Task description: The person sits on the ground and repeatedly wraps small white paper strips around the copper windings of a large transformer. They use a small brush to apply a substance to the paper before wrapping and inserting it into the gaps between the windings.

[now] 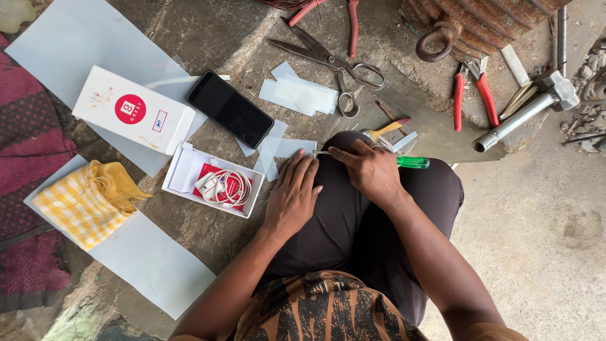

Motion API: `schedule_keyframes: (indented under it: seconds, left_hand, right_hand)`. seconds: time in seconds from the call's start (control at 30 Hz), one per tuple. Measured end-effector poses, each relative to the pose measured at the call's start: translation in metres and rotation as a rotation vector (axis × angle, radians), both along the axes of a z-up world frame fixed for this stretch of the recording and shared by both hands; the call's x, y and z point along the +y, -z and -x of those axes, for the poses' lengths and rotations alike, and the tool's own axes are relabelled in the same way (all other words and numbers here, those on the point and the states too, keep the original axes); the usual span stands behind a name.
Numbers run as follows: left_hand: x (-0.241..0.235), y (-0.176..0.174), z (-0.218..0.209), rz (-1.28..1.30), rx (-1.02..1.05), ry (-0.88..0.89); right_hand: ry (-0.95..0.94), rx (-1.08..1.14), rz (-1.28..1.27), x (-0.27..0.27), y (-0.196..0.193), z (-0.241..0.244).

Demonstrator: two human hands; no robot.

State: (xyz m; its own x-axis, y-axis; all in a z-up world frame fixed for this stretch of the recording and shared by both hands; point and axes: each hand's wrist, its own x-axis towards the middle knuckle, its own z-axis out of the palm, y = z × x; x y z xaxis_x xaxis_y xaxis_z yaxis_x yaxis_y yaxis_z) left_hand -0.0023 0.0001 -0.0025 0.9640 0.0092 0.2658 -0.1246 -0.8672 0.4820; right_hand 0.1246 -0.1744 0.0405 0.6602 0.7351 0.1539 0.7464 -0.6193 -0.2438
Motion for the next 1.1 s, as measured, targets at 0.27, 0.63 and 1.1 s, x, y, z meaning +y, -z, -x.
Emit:
schedule_keyframes:
  seconds: [0.27, 0.63, 1.1]
  left_hand:
    - [0.016, 0.001, -0.032, -0.051, 0.041, 0.021]
    - [0.013, 0.009, -0.037, -0.089, 0.023, -0.024]
    - [0.016, 0.011, -0.044, -0.090, 0.055, 0.062]
  right_hand:
    - [-0.036, -0.016, -0.169, 0.001, 0.009, -0.039]
    - [-0.106, 0.045, -0.072, 0.011, 0.012, -0.053]
    - [-0.175, 0.003, -0.120, -0.006, 0.010, -0.065]
